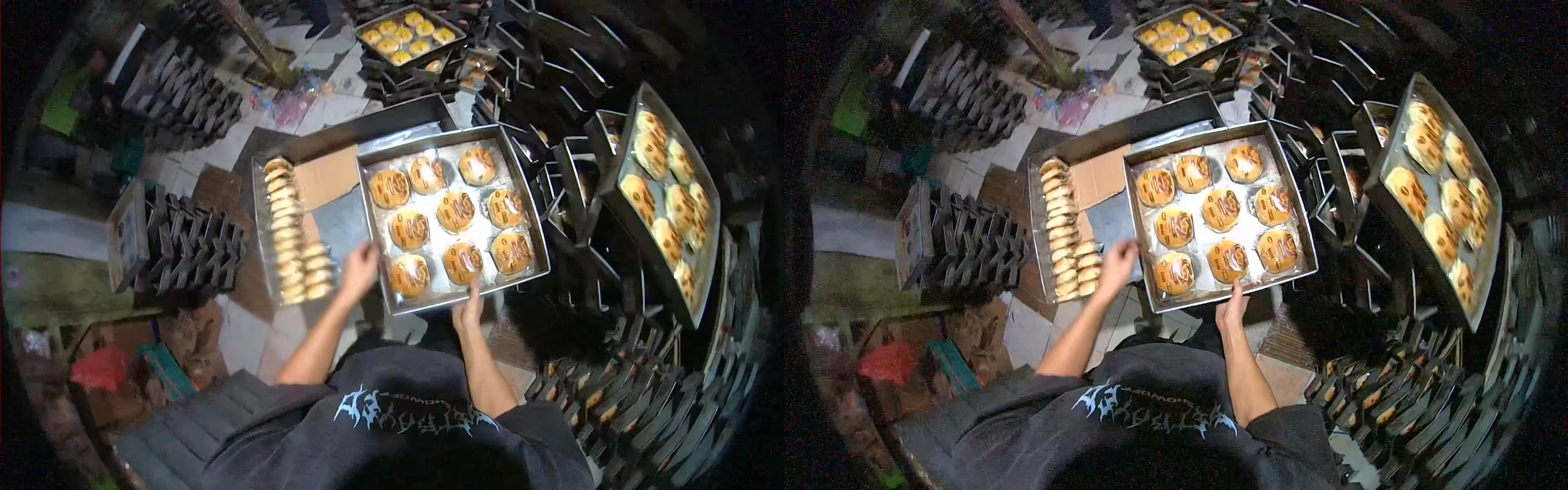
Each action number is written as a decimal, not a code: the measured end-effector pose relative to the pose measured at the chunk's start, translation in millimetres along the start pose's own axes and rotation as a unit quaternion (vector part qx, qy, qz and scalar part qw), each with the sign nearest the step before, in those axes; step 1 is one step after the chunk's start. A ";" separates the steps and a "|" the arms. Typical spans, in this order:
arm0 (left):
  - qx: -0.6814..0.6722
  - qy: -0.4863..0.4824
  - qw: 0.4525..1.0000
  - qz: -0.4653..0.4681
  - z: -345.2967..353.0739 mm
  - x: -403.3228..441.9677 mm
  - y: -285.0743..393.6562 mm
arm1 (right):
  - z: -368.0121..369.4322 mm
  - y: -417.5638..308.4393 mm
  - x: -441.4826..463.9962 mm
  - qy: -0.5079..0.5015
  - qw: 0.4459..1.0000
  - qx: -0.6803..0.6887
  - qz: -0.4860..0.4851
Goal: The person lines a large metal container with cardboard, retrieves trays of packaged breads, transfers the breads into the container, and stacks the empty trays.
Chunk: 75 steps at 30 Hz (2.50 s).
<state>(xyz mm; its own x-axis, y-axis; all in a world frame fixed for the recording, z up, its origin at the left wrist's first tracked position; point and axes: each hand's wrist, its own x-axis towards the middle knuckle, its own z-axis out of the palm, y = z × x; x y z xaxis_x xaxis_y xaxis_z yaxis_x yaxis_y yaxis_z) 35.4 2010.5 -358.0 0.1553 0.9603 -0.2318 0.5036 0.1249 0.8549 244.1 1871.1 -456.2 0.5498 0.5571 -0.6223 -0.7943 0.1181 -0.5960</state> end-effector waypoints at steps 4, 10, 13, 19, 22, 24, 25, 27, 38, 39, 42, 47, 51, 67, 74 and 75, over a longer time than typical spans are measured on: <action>0.056 0.007 0.986 -0.156 63.1 -42.3 21.0 | 11.9 -64.2 -25.2 0.140 0.746 -0.614 -0.216; 0.059 0.156 0.867 -0.470 130.8 -6.6 -13.4 | 82.1 13.9 8.9 -0.235 0.634 -0.707 -0.207; -0.063 0.128 0.886 -0.440 122.9 -20.7 -23.0 | 82.7 19.7 12.3 -0.250 0.660 -0.679 -0.203; -0.032 0.122 0.987 -0.097 193.8 -13.4 9.0 | 76.9 -75.6 47.1 -0.183 0.630 -0.724 -0.215; -0.102 0.097 0.983 -0.115 201.5 -25.3 -21.5 | 55.3 -76.2 56.4 -0.193 0.682 -0.697 -0.111; -0.135 -0.078 0.987 -0.046 179.9 -27.6 -38.3 | 52.2 -71.2 46.2 -0.222 0.784 -0.573 -0.092; -0.100 0.056 0.993 -0.015 163.9 -26.5 -12.3 | 49.6 -58.8 47.2 -0.235 0.848 -0.469 -0.074; -0.129 0.138 0.978 -0.083 122.8 -7.3 15.9 | 124.2 -65.1 23.1 -0.296 0.843 -0.433 -0.117; -0.453 -0.028 0.874 -0.175 130.6 89.4 51.5 | 197.0 -104.3 87.4 -0.333 0.841 -0.424 0.041; -0.465 -0.040 0.863 -0.194 143.6 99.6 45.7 | 207.3 -114.7 100.2 -0.282 0.800 -0.526 0.059; -0.451 -0.053 0.871 -0.186 165.1 109.3 15.4 | 192.7 -116.1 134.1 -0.274 0.765 -0.579 0.064; -0.545 -0.141 0.821 -0.100 150.3 96.8 59.3 | 199.6 -128.0 109.8 -0.257 0.820 -0.455 0.233; -0.249 -0.075 0.959 -0.108 96.3 100.4 122.6 | 240.1 -141.2 91.2 -0.309 0.854 -0.389 0.152; -0.351 -0.228 0.904 -0.085 64.7 212.8 41.1 | 257.1 -54.8 192.1 -0.296 0.879 -0.318 0.196; -0.222 -0.168 0.957 0.080 -33.3 130.6 72.5 | 299.3 -54.7 15.3 -0.248 0.917 -0.308 0.054; -0.253 -0.141 0.953 0.094 -61.7 126.5 57.5 | 306.2 -33.7 4.8 -0.293 0.894 -0.332 0.064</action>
<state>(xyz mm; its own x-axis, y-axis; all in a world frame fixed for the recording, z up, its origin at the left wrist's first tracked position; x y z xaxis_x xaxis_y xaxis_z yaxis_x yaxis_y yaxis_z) 31.5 2154.5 -309.5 0.4607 0.8810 -0.1076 -0.0180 0.1305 0.9913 194.3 2121.4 -283.7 0.0807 0.8895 -0.4498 -0.4055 -0.3830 -0.8300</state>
